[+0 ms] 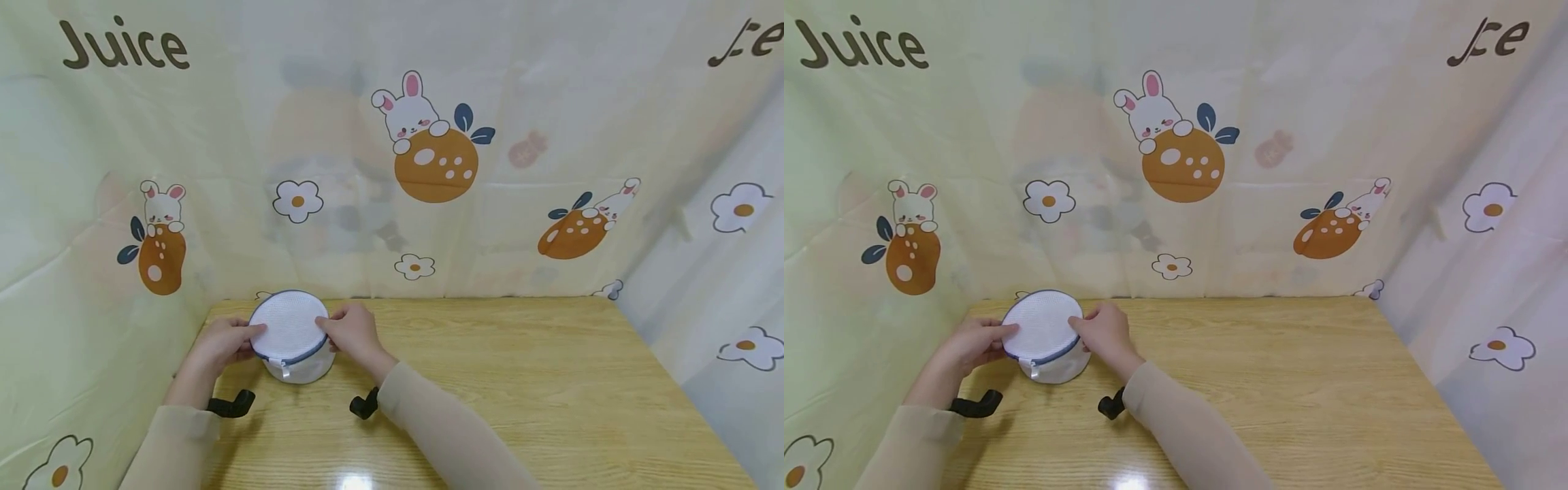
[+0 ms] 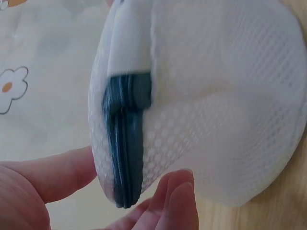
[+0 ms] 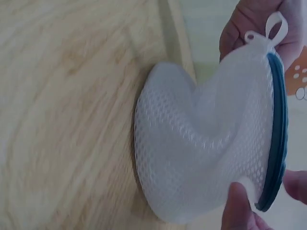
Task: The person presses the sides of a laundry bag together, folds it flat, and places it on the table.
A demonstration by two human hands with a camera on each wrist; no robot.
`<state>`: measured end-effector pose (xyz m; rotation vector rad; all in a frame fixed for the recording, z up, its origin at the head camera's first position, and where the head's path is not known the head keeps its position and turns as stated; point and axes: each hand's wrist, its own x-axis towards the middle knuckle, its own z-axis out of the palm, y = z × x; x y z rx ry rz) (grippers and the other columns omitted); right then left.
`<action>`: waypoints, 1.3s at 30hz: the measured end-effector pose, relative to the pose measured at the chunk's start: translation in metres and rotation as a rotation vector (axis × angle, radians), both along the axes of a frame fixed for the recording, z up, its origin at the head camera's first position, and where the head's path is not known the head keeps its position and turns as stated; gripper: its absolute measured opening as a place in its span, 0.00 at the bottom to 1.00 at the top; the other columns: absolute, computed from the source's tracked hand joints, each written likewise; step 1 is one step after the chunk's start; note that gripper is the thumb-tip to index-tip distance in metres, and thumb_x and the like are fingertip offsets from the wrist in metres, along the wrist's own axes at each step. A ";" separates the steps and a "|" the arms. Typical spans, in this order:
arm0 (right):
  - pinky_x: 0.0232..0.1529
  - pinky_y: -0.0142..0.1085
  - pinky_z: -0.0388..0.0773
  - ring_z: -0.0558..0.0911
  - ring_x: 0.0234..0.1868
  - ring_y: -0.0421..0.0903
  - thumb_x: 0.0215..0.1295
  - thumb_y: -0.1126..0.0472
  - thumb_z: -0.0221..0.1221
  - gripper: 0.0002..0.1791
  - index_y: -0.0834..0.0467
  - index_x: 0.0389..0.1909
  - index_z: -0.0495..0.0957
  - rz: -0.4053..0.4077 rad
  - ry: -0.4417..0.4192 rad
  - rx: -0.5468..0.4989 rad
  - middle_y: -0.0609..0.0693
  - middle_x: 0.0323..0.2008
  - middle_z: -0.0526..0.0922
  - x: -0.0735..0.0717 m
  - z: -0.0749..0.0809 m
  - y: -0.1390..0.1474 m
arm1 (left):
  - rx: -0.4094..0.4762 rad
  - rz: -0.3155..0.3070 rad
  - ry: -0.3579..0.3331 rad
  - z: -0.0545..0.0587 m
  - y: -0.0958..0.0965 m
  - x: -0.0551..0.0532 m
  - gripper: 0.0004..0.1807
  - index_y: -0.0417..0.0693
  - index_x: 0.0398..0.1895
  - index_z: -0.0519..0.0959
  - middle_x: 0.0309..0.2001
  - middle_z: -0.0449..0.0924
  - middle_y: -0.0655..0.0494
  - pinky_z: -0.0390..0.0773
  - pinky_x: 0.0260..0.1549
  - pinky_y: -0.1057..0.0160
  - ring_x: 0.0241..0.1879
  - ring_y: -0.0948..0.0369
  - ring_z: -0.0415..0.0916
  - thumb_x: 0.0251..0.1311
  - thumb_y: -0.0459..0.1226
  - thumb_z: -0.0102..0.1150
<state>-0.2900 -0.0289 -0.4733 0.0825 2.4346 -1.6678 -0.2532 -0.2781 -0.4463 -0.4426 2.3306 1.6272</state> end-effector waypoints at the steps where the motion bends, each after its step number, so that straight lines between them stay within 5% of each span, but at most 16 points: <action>1: 0.34 0.44 0.92 0.87 0.22 0.45 0.68 0.52 0.74 0.14 0.57 0.34 0.83 0.001 -0.018 0.003 0.51 0.22 0.85 0.002 0.001 -0.001 | 0.004 0.001 0.003 0.000 0.001 0.002 0.28 0.26 0.64 0.74 0.37 0.86 0.53 0.91 0.44 0.61 0.35 0.63 0.84 0.76 0.41 0.65; 7: 0.32 0.39 0.91 0.87 0.21 0.42 0.69 0.55 0.73 0.12 0.61 0.35 0.87 0.002 -0.089 -0.070 0.54 0.23 0.88 0.008 -0.002 -0.004 | 0.043 0.018 0.005 -0.004 0.004 0.008 0.31 0.22 0.70 0.70 0.46 0.87 0.45 0.91 0.48 0.57 0.39 0.62 0.86 0.77 0.39 0.62; 15: 0.34 0.34 0.91 0.87 0.23 0.40 0.70 0.64 0.70 0.12 0.69 0.47 0.87 -0.022 -0.183 -0.344 0.54 0.26 0.87 0.008 -0.016 -0.005 | 0.183 0.108 -0.038 -0.014 0.006 0.007 0.24 0.25 0.66 0.73 0.32 0.85 0.56 0.85 0.33 0.68 0.32 0.63 0.80 0.76 0.34 0.62; 20: 0.28 0.28 0.87 0.84 0.22 0.38 0.69 0.67 0.69 0.11 0.68 0.48 0.85 -0.056 -0.244 -0.489 0.51 0.26 0.84 0.003 -0.024 -0.005 | 0.260 0.142 -0.051 -0.020 0.005 0.003 0.18 0.29 0.59 0.76 0.31 0.82 0.58 0.85 0.31 0.69 0.31 0.64 0.79 0.74 0.32 0.64; 25: 0.31 0.30 0.88 0.87 0.25 0.39 0.69 0.69 0.67 0.13 0.71 0.52 0.84 -0.064 -0.300 -0.588 0.52 0.27 0.86 0.003 -0.029 -0.005 | 0.430 0.160 -0.074 -0.024 0.002 0.001 0.12 0.31 0.56 0.75 0.30 0.85 0.57 0.86 0.32 0.71 0.30 0.66 0.84 0.75 0.29 0.62; 30: 0.33 0.31 0.89 0.89 0.27 0.40 0.70 0.70 0.67 0.18 0.74 0.58 0.81 -0.068 -0.331 -0.636 0.53 0.28 0.86 0.003 -0.032 -0.006 | 0.492 0.177 -0.108 -0.025 0.001 0.002 0.08 0.35 0.52 0.76 0.29 0.87 0.55 0.87 0.32 0.71 0.29 0.66 0.87 0.74 0.28 0.61; 39: 0.34 0.31 0.90 0.88 0.28 0.40 0.71 0.69 0.67 0.17 0.73 0.56 0.83 -0.063 -0.313 -0.603 0.53 0.29 0.87 0.005 -0.029 -0.004 | 0.454 0.161 -0.089 -0.026 0.003 0.003 0.12 0.33 0.55 0.76 0.30 0.87 0.56 0.87 0.32 0.70 0.30 0.66 0.86 0.74 0.29 0.62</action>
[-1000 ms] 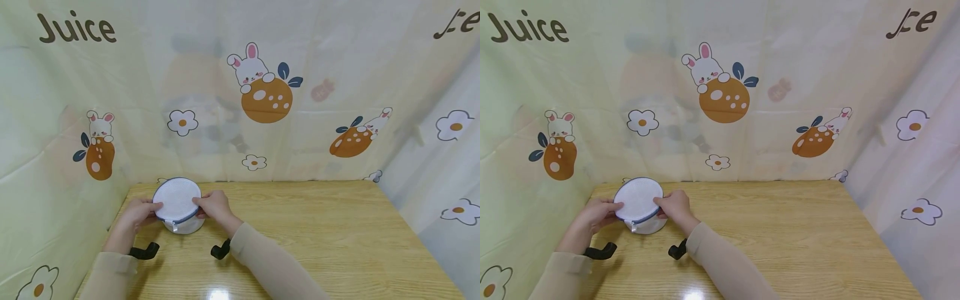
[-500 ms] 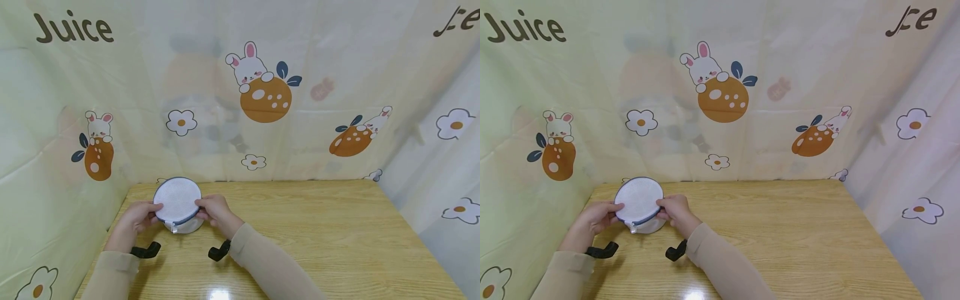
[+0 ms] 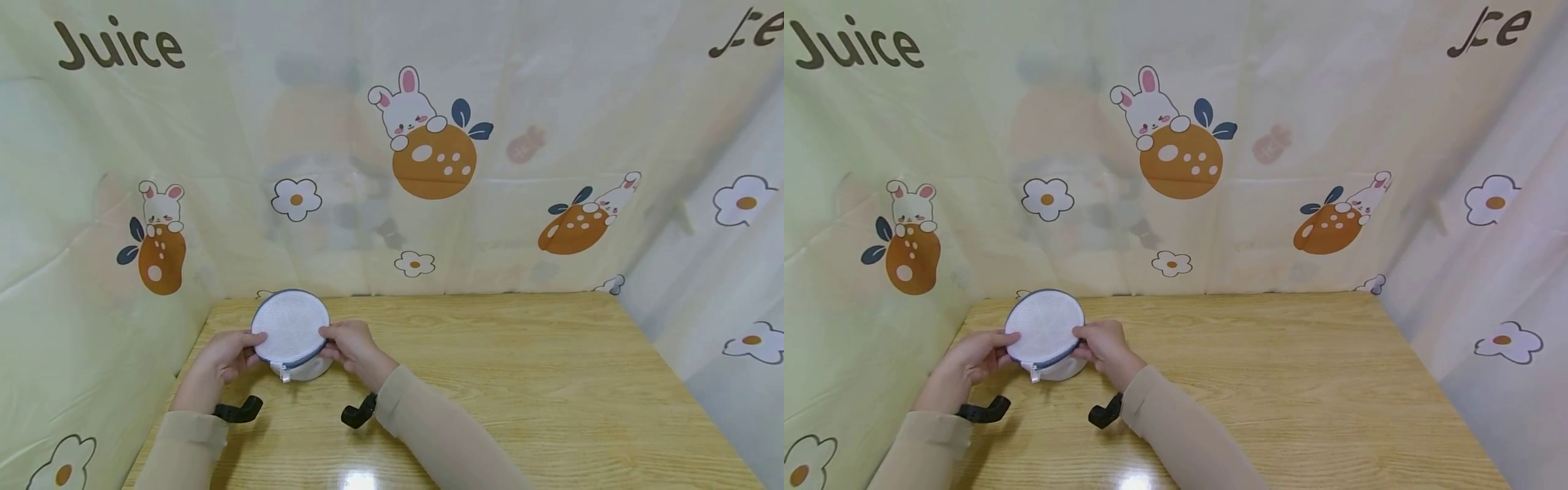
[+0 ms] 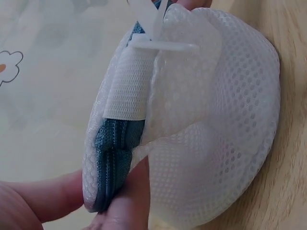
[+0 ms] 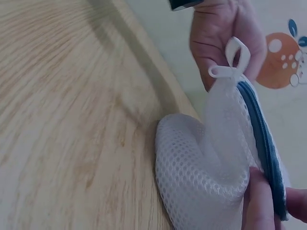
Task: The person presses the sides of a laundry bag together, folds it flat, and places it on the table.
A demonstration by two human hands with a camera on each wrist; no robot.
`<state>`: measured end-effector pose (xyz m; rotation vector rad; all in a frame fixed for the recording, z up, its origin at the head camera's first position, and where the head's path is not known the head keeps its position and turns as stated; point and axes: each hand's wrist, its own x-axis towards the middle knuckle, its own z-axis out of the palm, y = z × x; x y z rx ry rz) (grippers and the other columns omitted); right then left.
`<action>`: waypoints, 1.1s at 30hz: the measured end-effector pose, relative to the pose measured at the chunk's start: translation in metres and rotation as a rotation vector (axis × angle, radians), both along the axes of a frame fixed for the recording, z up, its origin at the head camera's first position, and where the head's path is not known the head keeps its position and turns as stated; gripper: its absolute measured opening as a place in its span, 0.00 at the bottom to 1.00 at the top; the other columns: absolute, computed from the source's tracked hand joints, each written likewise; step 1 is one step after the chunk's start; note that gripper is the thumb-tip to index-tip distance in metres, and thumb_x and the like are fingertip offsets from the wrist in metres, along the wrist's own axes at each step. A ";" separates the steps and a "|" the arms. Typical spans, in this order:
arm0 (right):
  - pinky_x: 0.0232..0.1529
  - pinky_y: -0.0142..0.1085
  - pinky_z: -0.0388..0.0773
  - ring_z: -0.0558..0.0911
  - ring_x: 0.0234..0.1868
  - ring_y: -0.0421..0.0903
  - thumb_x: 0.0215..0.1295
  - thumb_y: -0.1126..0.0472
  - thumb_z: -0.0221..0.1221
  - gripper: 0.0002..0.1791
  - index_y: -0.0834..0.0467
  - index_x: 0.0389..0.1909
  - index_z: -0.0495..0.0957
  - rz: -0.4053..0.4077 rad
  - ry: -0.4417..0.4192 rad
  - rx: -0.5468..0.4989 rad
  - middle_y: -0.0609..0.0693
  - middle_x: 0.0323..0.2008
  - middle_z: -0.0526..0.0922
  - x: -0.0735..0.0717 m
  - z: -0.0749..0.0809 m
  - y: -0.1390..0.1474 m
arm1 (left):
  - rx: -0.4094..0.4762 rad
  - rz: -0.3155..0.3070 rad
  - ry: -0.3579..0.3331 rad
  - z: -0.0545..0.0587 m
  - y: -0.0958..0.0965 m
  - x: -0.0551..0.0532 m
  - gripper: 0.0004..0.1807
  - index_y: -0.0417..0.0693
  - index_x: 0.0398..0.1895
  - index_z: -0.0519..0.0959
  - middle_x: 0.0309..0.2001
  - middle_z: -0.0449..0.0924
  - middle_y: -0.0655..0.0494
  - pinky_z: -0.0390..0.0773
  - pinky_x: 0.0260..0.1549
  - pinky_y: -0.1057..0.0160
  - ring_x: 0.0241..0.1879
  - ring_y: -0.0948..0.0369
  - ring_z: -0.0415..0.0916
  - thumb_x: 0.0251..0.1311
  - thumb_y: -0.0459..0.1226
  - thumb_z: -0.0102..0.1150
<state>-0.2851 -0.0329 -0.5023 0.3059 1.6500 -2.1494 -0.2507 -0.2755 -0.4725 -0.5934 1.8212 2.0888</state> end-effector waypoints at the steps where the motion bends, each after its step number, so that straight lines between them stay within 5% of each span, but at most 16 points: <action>1: 0.35 0.32 0.90 0.88 0.28 0.40 0.71 0.68 0.67 0.16 0.72 0.55 0.83 0.000 0.012 0.007 0.53 0.29 0.87 0.001 0.001 0.000 | -0.019 -0.007 0.008 0.000 0.001 0.001 0.14 0.32 0.57 0.75 0.30 0.87 0.57 0.87 0.32 0.70 0.30 0.66 0.86 0.74 0.30 0.63; 9: 0.31 0.36 0.90 0.86 0.22 0.41 0.68 0.63 0.69 0.08 0.65 0.41 0.84 0.000 0.104 0.115 0.53 0.25 0.86 0.012 0.005 0.004 | -0.264 -0.051 0.048 0.008 0.006 0.012 0.27 0.24 0.67 0.74 0.36 0.87 0.55 0.90 0.42 0.64 0.35 0.63 0.84 0.76 0.37 0.63; 13: 0.30 0.39 0.91 0.87 0.21 0.43 0.67 0.61 0.71 0.09 0.62 0.38 0.82 0.027 0.098 0.188 0.56 0.27 0.88 0.021 0.012 0.005 | -0.293 -0.057 0.067 0.008 0.009 0.023 0.29 0.21 0.68 0.72 0.37 0.89 0.54 0.91 0.44 0.62 0.36 0.63 0.86 0.77 0.38 0.62; 20: 0.32 0.41 0.91 0.88 0.21 0.45 0.66 0.59 0.72 0.12 0.65 0.38 0.84 0.039 0.068 0.164 0.66 0.31 0.91 0.032 0.017 -0.001 | -0.169 0.037 0.084 0.002 0.021 0.033 0.29 0.19 0.69 0.69 0.32 0.87 0.56 0.89 0.38 0.67 0.33 0.65 0.85 0.79 0.36 0.59; 25: 0.34 0.40 0.92 0.88 0.22 0.44 0.71 0.60 0.70 0.14 0.69 0.43 0.85 0.042 0.058 0.082 0.60 0.27 0.90 0.033 0.010 -0.006 | -0.048 0.131 0.088 -0.005 0.026 0.034 0.21 0.21 0.64 0.72 0.30 0.84 0.56 0.89 0.36 0.69 0.30 0.66 0.85 0.80 0.34 0.54; 33: 0.46 0.38 0.91 0.93 0.38 0.47 0.76 0.64 0.63 0.22 0.77 0.62 0.76 -0.029 -0.026 -0.096 0.63 0.40 0.91 0.033 -0.006 -0.011 | 0.090 0.127 0.086 -0.011 0.029 0.033 0.10 0.32 0.53 0.74 0.30 0.85 0.56 0.90 0.38 0.68 0.32 0.65 0.87 0.82 0.32 0.49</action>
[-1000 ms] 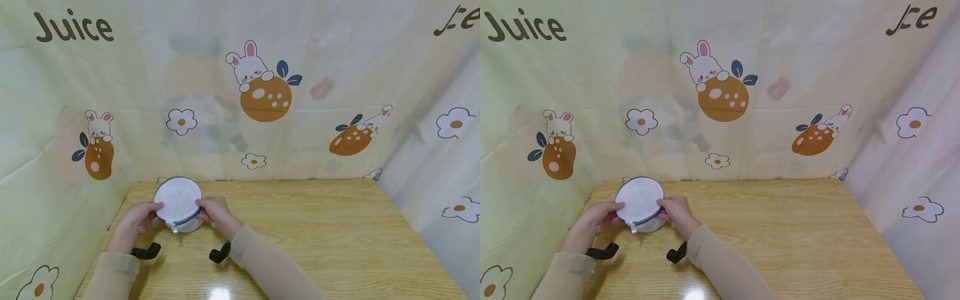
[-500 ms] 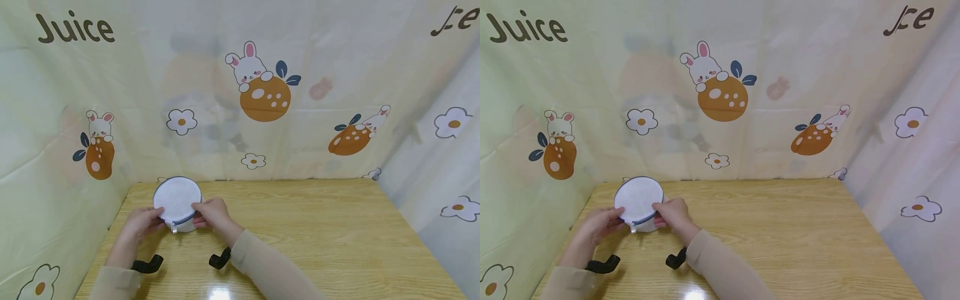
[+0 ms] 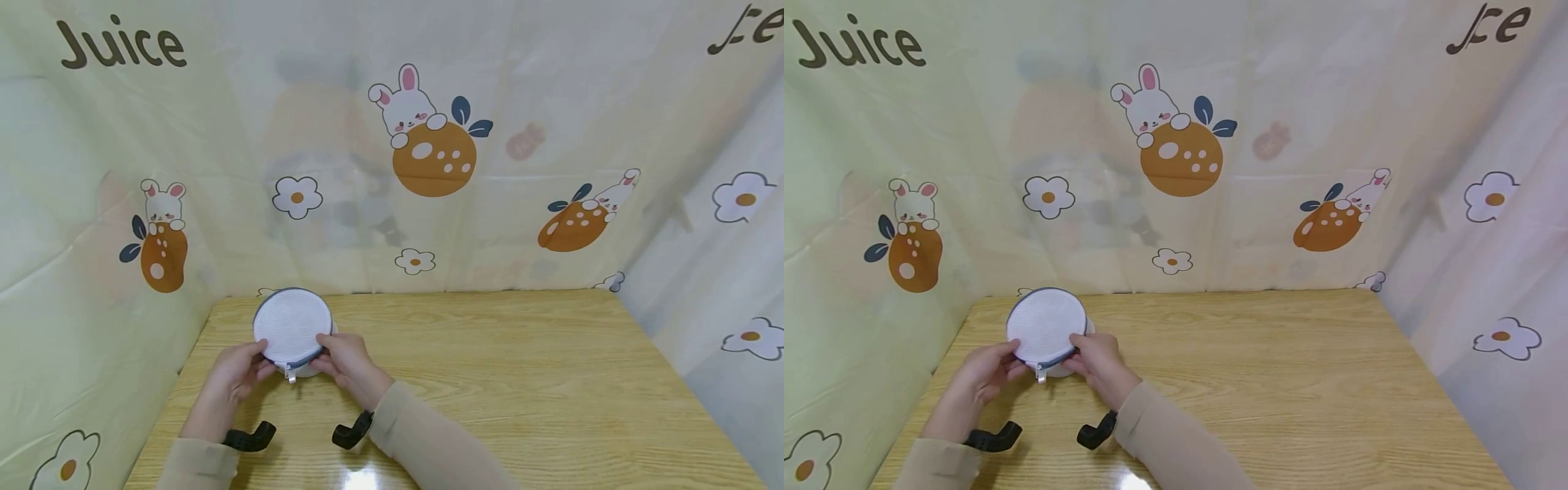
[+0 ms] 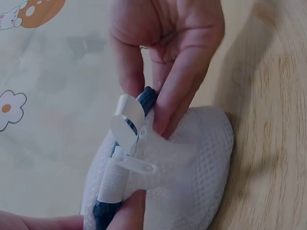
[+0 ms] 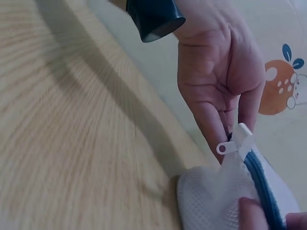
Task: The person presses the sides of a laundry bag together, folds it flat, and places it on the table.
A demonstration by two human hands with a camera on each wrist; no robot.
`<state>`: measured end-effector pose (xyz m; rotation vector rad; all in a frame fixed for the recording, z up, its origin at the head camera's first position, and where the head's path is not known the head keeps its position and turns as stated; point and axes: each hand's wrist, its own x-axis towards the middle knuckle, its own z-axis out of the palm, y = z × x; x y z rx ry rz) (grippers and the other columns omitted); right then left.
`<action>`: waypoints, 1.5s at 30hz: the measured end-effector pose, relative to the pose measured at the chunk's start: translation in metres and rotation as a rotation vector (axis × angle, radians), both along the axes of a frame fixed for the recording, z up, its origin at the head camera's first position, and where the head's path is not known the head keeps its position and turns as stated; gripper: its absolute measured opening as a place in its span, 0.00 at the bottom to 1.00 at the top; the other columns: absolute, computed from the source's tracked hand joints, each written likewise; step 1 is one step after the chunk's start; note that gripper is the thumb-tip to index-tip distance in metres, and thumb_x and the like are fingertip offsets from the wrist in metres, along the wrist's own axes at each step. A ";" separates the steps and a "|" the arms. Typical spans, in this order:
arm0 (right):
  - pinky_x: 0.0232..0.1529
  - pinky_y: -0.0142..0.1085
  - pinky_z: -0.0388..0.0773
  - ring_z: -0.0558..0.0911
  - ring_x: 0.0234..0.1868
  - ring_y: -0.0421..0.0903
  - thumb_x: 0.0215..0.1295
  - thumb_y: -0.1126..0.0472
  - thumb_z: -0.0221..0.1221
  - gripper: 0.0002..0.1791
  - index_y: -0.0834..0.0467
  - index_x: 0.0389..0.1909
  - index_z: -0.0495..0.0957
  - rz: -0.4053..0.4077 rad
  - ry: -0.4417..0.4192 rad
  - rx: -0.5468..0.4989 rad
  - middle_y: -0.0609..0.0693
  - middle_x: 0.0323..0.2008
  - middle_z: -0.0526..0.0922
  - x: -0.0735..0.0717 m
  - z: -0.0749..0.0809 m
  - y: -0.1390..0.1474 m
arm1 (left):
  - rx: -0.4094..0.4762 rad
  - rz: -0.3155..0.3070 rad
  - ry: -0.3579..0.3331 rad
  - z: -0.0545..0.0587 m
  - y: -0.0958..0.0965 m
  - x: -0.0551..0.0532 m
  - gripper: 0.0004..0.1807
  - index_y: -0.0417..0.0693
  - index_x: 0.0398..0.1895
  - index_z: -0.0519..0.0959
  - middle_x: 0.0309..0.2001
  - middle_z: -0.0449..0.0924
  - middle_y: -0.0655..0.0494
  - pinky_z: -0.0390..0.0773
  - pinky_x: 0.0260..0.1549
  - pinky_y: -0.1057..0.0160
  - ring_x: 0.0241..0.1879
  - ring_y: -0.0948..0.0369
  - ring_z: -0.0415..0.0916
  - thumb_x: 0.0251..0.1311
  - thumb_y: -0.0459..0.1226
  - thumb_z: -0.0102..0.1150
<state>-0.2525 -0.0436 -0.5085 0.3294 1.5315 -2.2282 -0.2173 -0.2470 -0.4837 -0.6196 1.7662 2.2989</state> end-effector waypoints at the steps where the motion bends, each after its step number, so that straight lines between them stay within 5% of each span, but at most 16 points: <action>1: 0.48 0.38 0.91 0.93 0.41 0.48 0.77 0.64 0.62 0.23 0.77 0.63 0.75 -0.003 -0.009 -0.026 0.64 0.42 0.90 0.000 -0.002 0.000 | 0.014 -0.001 -0.002 -0.001 0.000 0.000 0.09 0.32 0.53 0.74 0.30 0.86 0.55 0.90 0.38 0.68 0.32 0.65 0.87 0.82 0.32 0.49; 12: 0.58 0.41 0.88 0.91 0.52 0.52 0.79 0.66 0.58 0.20 0.75 0.65 0.74 0.018 -0.050 -0.218 0.63 0.47 0.89 -0.006 -0.020 -0.001 | 0.273 -0.056 -0.014 -0.007 -0.009 -0.003 0.06 0.38 0.53 0.72 0.37 0.90 0.52 0.90 0.46 0.65 0.41 0.62 0.90 0.84 0.31 0.46; 21: 0.61 0.45 0.87 0.91 0.54 0.54 0.79 0.63 0.60 0.22 0.73 0.65 0.75 0.042 -0.048 -0.215 0.65 0.51 0.88 -0.006 -0.018 0.004 | 0.285 -0.071 -0.024 -0.007 -0.012 -0.001 0.06 0.39 0.51 0.75 0.39 0.91 0.51 0.90 0.48 0.62 0.42 0.60 0.91 0.83 0.32 0.49; 25: 0.62 0.47 0.86 0.91 0.52 0.53 0.78 0.62 0.62 0.23 0.73 0.64 0.76 0.059 -0.030 -0.194 0.63 0.49 0.87 -0.004 -0.012 0.008 | 0.144 -0.073 -0.022 -0.004 -0.013 0.001 0.10 0.37 0.56 0.75 0.38 0.90 0.53 0.91 0.49 0.60 0.40 0.60 0.90 0.83 0.36 0.52; 32: 0.61 0.47 0.87 0.91 0.44 0.50 0.77 0.63 0.59 0.17 0.72 0.57 0.79 0.080 0.019 -0.082 0.59 0.41 0.87 -0.002 0.000 0.027 | -0.147 -0.121 -0.065 0.006 -0.018 0.007 0.34 0.28 0.73 0.66 0.44 0.90 0.47 0.91 0.48 0.58 0.40 0.57 0.90 0.84 0.50 0.51; 34: 0.60 0.46 0.88 0.91 0.45 0.50 0.78 0.64 0.57 0.18 0.73 0.58 0.80 0.052 0.025 -0.028 0.60 0.42 0.89 -0.003 0.003 0.034 | -0.262 -0.106 -0.063 0.010 -0.019 0.009 0.38 0.26 0.76 0.64 0.51 0.88 0.38 0.91 0.46 0.60 0.41 0.57 0.90 0.84 0.53 0.48; 37: 0.61 0.46 0.88 0.91 0.48 0.52 0.78 0.63 0.55 0.20 0.73 0.62 0.79 -0.017 0.062 0.073 0.65 0.49 0.90 -0.006 0.009 0.040 | -0.495 -0.004 -0.039 0.017 -0.018 0.012 0.39 0.29 0.75 0.67 0.62 0.83 0.32 0.90 0.46 0.59 0.45 0.54 0.90 0.83 0.56 0.45; 41: 0.68 0.50 0.83 0.87 0.61 0.58 0.83 0.59 0.50 0.23 0.71 0.67 0.77 -0.065 0.242 0.296 0.67 0.60 0.87 -0.007 0.019 0.040 | -0.832 0.148 0.068 0.026 -0.012 0.013 0.37 0.36 0.74 0.72 0.67 0.79 0.33 0.82 0.58 0.43 0.62 0.41 0.80 0.84 0.57 0.39; 45: 0.79 0.55 0.70 0.75 0.76 0.59 0.86 0.56 0.45 0.26 0.65 0.74 0.74 0.025 0.507 0.587 0.61 0.73 0.79 -0.005 0.029 0.034 | -1.052 0.107 0.282 0.032 -0.005 0.005 0.34 0.35 0.80 0.65 0.76 0.69 0.32 0.66 0.74 0.31 0.76 0.33 0.65 0.85 0.52 0.38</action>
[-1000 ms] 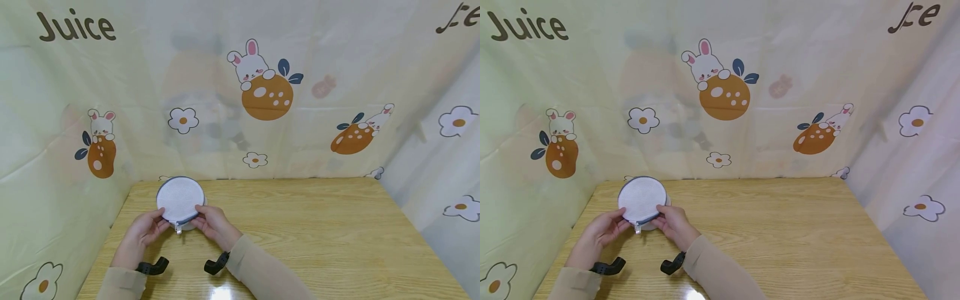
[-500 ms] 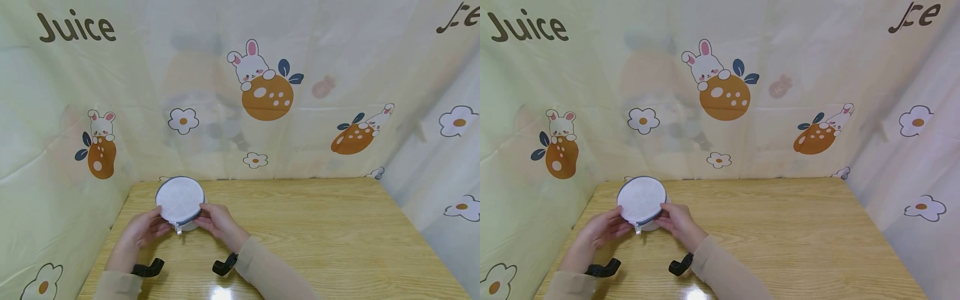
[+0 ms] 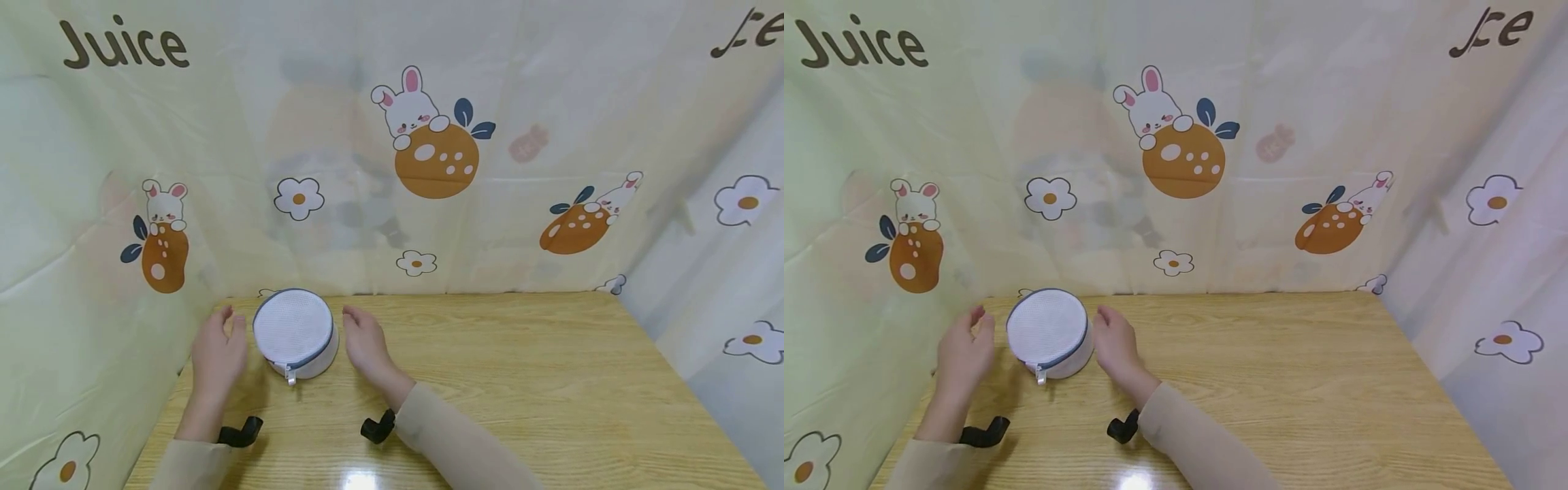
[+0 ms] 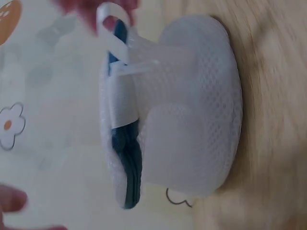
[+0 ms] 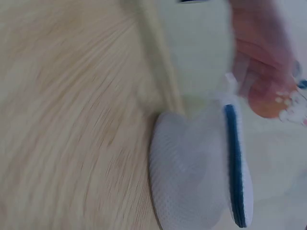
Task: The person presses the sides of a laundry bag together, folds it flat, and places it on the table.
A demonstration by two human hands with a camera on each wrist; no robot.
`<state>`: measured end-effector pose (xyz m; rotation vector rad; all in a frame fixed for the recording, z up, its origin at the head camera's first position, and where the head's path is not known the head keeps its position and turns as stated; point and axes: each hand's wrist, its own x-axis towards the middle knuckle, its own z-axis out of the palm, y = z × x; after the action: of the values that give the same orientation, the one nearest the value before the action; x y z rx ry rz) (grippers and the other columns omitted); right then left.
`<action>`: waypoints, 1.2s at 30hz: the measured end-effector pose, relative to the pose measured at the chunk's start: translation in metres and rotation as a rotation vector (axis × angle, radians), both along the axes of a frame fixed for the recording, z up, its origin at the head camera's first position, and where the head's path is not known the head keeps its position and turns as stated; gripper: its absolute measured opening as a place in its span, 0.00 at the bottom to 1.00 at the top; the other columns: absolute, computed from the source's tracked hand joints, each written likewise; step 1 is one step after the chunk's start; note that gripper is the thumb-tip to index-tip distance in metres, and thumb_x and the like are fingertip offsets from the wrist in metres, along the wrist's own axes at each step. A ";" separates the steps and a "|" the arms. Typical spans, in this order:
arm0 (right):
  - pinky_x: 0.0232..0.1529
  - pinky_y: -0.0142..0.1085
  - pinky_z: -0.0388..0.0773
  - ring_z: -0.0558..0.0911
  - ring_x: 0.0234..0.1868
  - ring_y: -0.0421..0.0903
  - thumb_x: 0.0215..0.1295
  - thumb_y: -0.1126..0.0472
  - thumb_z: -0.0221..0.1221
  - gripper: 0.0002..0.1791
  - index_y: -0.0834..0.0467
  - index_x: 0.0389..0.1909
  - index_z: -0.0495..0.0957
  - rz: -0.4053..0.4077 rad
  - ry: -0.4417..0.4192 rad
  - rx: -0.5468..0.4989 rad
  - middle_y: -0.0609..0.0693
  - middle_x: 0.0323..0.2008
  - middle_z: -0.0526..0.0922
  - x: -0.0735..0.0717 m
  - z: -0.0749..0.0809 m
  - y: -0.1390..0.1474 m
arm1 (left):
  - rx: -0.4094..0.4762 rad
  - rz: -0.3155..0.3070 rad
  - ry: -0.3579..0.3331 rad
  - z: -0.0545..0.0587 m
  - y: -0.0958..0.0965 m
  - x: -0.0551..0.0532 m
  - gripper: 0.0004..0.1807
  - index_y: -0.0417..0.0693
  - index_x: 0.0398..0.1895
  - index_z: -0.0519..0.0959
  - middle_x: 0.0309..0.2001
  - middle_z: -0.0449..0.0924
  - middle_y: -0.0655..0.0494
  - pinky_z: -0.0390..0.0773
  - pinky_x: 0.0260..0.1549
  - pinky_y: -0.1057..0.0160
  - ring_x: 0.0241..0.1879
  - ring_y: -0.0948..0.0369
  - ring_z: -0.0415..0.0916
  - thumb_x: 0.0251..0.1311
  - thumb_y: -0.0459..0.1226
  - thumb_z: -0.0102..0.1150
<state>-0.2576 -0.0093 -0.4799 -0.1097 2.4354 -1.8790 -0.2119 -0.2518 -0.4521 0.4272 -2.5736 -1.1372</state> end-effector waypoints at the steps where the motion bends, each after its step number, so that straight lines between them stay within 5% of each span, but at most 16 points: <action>1: 0.81 0.55 0.67 0.72 0.79 0.59 0.86 0.55 0.45 0.27 0.64 0.76 0.72 0.039 0.068 0.098 0.60 0.75 0.76 0.000 0.001 -0.003 | -0.058 -0.055 0.024 0.000 0.002 -0.003 0.34 0.35 0.81 0.62 0.79 0.66 0.31 0.63 0.76 0.30 0.78 0.33 0.62 0.85 0.50 0.39; 8: 0.87 0.52 0.53 0.54 0.88 0.61 0.85 0.55 0.45 0.33 0.66 0.83 0.58 0.273 0.505 0.691 0.61 0.85 0.60 -0.010 -0.001 -0.025 | -0.418 -0.380 0.037 -0.008 0.014 -0.024 0.36 0.30 0.85 0.52 0.86 0.47 0.29 0.48 0.82 0.29 0.86 0.31 0.41 0.86 0.46 0.39; 14: 0.88 0.55 0.46 0.43 0.89 0.62 0.87 0.49 0.38 0.38 0.64 0.87 0.47 0.358 0.572 0.988 0.61 0.88 0.45 -0.021 -0.005 -0.040 | -0.633 -0.487 -0.041 -0.020 0.017 -0.034 0.37 0.32 0.86 0.49 0.87 0.40 0.31 0.46 0.82 0.29 0.87 0.32 0.34 0.86 0.47 0.37; 25: 0.89 0.55 0.45 0.36 0.89 0.61 0.87 0.46 0.34 0.38 0.62 0.88 0.44 0.407 0.521 1.101 0.60 0.89 0.41 -0.024 -0.015 -0.049 | -0.687 -0.517 -0.105 -0.036 0.019 -0.040 0.38 0.34 0.87 0.44 0.87 0.31 0.32 0.45 0.83 0.30 0.87 0.32 0.30 0.86 0.48 0.34; 36: 0.89 0.54 0.45 0.39 0.90 0.60 0.88 0.44 0.31 0.38 0.60 0.88 0.46 0.419 0.494 1.165 0.58 0.89 0.42 -0.022 -0.025 -0.051 | -0.698 -0.515 -0.113 -0.052 0.020 -0.039 0.38 0.33 0.86 0.47 0.87 0.34 0.31 0.47 0.83 0.30 0.86 0.31 0.35 0.86 0.48 0.35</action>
<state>-0.2794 -0.0606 -0.5046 -0.9672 3.0255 -0.1213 -0.2511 -0.2318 -0.5042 -0.3587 -3.0370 -0.2595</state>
